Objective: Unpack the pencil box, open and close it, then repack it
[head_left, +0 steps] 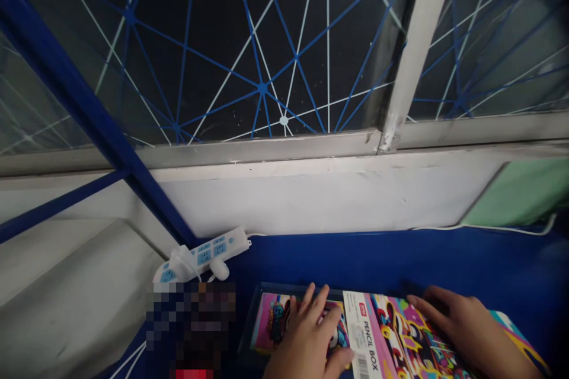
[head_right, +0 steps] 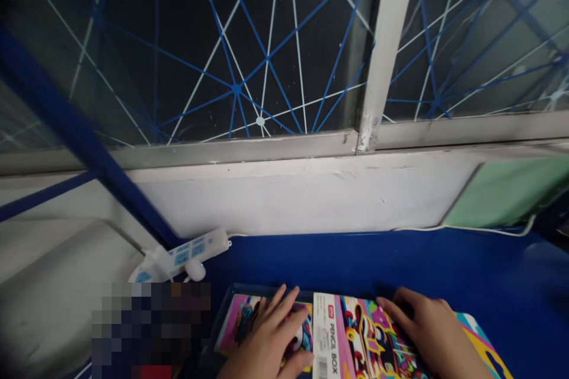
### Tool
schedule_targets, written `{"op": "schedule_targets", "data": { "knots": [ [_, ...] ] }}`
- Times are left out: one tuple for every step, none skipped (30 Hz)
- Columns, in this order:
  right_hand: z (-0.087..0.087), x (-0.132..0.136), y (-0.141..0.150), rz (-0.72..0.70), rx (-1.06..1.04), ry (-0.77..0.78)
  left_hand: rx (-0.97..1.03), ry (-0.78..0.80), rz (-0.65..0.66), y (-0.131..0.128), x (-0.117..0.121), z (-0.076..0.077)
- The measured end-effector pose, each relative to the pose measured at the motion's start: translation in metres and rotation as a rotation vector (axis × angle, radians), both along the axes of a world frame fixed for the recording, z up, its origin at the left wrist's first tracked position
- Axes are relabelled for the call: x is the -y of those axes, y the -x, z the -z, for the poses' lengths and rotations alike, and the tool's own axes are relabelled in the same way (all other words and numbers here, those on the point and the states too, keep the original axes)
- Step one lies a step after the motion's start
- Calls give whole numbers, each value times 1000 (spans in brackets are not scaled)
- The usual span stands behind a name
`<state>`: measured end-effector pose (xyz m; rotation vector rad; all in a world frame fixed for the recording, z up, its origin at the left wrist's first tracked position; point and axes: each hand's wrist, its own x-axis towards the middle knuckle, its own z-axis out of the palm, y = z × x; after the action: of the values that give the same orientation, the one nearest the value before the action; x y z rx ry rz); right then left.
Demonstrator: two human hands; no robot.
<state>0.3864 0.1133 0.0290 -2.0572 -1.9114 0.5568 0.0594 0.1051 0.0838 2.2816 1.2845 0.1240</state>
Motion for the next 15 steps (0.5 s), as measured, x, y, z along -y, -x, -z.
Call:
{"op": "schedule_targets", "data": {
  "knots": [
    [-3,1,2,10,17,2,24,6,-16,3,1,-4],
    [-5,3,4,25,53,-29,47,12,-21,6,1,-7],
    [-6,4,5,30,93,-71,69,20,-16,11,1,-10],
    [-7,4,7,26,127,-112,84,29,0,18,1,-12],
    [-7,5,8,16,152,-141,89,34,16,25,2,-13],
    [-7,4,9,6,169,-156,81,31,29,33,3,-11],
    [-7,4,10,-1,177,-155,63,13,32,43,4,-7],
    [-7,3,12,-4,180,-145,39,-25,14,52,6,-1],
    [-7,2,13,-1,180,-133,15,-87,-24,62,9,9],
    [-7,1,14,5,180,-125,13,-176,-88,71,11,20],
    [-7,1,16,13,180,-122,34,-289,-174,80,15,33],
    [-7,0,17,19,180,-122,60,-385,-237,88,18,47],
    [-7,-1,18,25,179,-122,88,-460,-298,96,20,59],
    [-7,-1,19,31,181,-124,119,-508,-348,102,22,70],
    [-7,-2,21,39,184,-126,154,-528,-394,107,24,78]
  ]
}}
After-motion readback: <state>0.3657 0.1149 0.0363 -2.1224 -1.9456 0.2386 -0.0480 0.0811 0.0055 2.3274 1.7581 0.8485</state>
